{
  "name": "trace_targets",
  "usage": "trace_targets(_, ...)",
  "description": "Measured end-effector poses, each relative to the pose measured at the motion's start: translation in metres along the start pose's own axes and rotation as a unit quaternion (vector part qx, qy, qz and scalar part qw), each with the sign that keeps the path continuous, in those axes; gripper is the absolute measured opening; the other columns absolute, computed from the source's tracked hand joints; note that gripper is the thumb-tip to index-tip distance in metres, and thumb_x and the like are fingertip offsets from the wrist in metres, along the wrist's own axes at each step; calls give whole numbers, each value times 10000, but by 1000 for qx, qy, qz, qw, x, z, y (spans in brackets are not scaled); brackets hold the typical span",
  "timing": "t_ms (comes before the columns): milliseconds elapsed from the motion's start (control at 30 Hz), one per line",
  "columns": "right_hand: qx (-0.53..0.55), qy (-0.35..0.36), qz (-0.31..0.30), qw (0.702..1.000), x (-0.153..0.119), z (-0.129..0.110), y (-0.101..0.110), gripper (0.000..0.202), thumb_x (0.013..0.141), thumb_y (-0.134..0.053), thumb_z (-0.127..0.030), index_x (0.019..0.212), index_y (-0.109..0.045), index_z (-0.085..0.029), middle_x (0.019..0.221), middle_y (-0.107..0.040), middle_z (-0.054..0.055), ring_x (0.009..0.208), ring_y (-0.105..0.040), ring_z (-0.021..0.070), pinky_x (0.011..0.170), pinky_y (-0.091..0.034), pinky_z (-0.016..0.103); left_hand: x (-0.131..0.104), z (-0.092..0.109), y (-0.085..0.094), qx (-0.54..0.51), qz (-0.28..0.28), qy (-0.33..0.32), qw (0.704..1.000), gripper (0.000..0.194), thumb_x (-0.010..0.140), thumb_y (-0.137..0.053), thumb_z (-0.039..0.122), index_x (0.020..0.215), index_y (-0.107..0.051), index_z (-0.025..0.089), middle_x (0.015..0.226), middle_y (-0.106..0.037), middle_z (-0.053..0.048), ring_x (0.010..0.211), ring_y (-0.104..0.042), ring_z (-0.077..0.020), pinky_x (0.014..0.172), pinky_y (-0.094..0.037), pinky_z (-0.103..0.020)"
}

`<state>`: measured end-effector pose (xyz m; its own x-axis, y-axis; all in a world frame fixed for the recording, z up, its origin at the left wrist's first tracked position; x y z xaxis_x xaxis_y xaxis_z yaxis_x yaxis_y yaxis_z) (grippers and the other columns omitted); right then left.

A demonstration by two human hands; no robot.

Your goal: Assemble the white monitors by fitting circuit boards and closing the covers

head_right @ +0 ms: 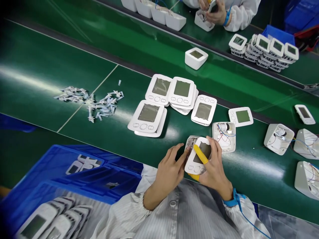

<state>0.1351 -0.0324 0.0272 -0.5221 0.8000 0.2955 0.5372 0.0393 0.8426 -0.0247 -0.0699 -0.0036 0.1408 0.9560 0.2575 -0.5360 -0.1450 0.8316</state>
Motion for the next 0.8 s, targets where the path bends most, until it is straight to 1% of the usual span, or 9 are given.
trace_targets(100,3,-2,8,1000,-1,1,-1,786,784,-843,-302,1467,-458,-270,1650,-198,193,1513,-266,459,1168,-361,711,-2,-3,5,-75,2,6,997,511,950,-554,55,1447,-581,171,1417,-555,-204,1238,-598,-352,857,-654,-471)
trace_targets(233,4,1,18,1000,-3,1,-2,829,787,-839,-315,1510,-434,-289,1660,-188,181,1518,-267,464,1160,-381,707,-3,-9,13,-190,71,21,979,425,1012,-553,85,1408,-613,228,1400,-573,-157,1246,-602,-268,898,-618,-389)
trace_targets(300,0,6,16,1000,-4,1,-4,848,805,-824,-331,1542,-405,-289,1662,-189,184,1516,-269,465,1158,-381,714,-1,-8,13,-230,111,6,967,421,1007,-529,42,1356,-655,242,1288,-644,-124,1148,-632,-232,874,-603,-369)
trace_targets(367,-1,15,13,1000,-5,1,-4,862,819,-810,-325,1563,-378,-281,1667,-181,191,1514,-267,463,1160,-376,718,2,-6,10,-257,130,-10,958,386,1002,-507,23,1248,-715,235,1114,-707,-88,973,-651,-195,785,-586,-329)
trace_targets(433,0,20,9,1000,-5,1,-5,871,824,-804,-304,1574,-363,-276,1676,-163,193,1514,-260,458,1162,-375,717,7,-5,5,-270,128,-13,954,345,1003,-493,31,1125,-757,217,971,-734,-63,823,-634,-171,695,-556,-297)
trace_targets(533,6,24,0,1000,-5,0,-5,900,807,-825,-312,1581,-367,-278,1680,-151,189,1509,-257,458,1161,-383,711,14,-4,3,-287,101,10,953,326,988,-503,34,988,-784,201,838,-752,-36,705,-610,-155,620,-518,-271)
trace_targets(633,10,27,-18,999,-4,0,-7,923,796,-843,-353,1590,-376,-289,1686,-144,179,1511,-255,459,1158,-399,699,16,-6,9,-302,70,60,949,283,974,-563,50,984,-801,203,737,-735,-6,625,-615,-136,554,-494,-236)
trace_targets(700,7,25,-37,999,-3,0,-9,926,809,-831,-358,1605,-361,-295,1696,-130,171,1523,-243,455,1162,-402,695,14,-8,14,-310,58,93,944,260,989,-578,84,1082,-795,193,790,-761,-17,637,-668,-136,546,-520,-224)
trace_targets(800,-5,20,-66,998,-2,1,-12,935,821,-812,-330,1623,-336,-286,1710,-109,168,1540,-218,454,1169,-400,698,8,-10,21,-314,58,133,938,249,1012,-580,140,1157,-776,188,928,-807,-49,749,-753,-166,643,-602,-253)
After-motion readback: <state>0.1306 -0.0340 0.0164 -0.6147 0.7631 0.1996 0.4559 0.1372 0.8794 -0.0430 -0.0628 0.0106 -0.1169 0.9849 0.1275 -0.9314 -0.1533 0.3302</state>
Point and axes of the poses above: each hand's wrist, its own x-axis towards the middle knuckle, its own y-axis out of the back of the hand, z = x × y, the point moved 5 cm from there along x, towards the middle knuckle
